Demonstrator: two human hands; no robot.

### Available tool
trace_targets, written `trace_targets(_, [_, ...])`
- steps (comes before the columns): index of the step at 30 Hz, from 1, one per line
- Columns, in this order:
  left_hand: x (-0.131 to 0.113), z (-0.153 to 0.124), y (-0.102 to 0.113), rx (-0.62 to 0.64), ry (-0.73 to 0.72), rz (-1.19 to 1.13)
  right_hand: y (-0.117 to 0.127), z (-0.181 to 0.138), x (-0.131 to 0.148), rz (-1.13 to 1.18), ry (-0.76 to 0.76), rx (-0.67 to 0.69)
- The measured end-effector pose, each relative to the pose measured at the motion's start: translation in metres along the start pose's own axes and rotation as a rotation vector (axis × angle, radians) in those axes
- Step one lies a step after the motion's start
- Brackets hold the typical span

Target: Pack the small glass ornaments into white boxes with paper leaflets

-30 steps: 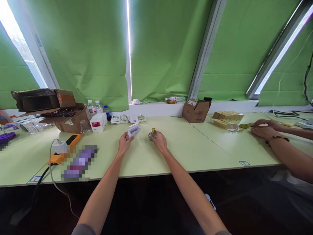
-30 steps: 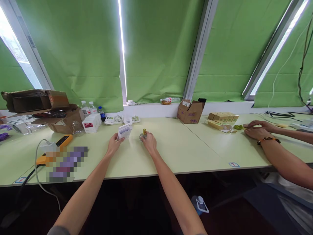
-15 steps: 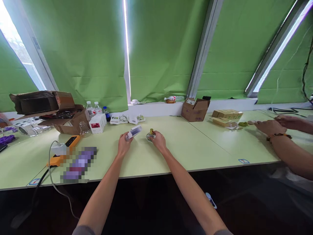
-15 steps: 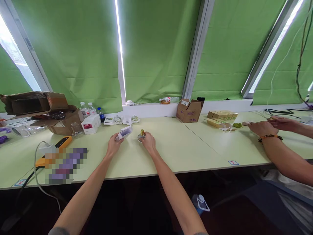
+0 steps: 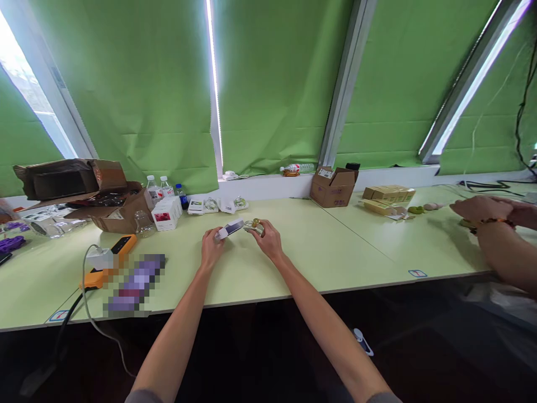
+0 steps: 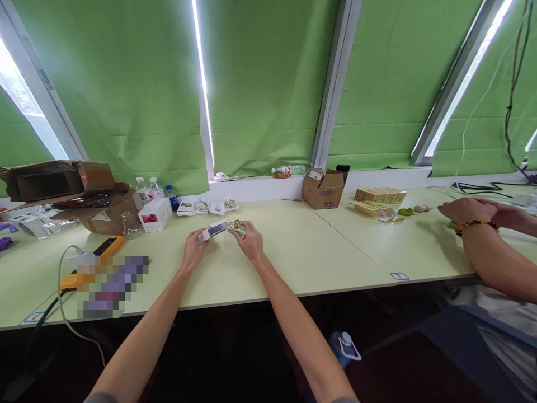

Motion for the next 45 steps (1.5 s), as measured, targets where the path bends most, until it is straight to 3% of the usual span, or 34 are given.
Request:
trace_targets(5, [-0.005,-0.002,-0.003,0.029,-0.028,0.028,0.008,0.001,0.003,-0.005,0.000,-0.046])
trace_targets(25, [-0.010,-0.002,-0.009,0.071,-0.024,-0.074,-0.005,-0.003,0.017,0.051,0.082,0.043])
trace_targets(45, [0.011,0.001,-0.017,0.102,0.122,-0.123,-0.012,-0.006,0.031,0.191,0.238,0.049])
Point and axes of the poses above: each hand's wrist, its own z-axis towards the middle knuckle, its own y-axis out of the back of the hand, x = y × z, the point moved 10 cm from there along z, towards the middle knuckle, and after that the axes turned 8 degrees about y, right-handed, at the moved point
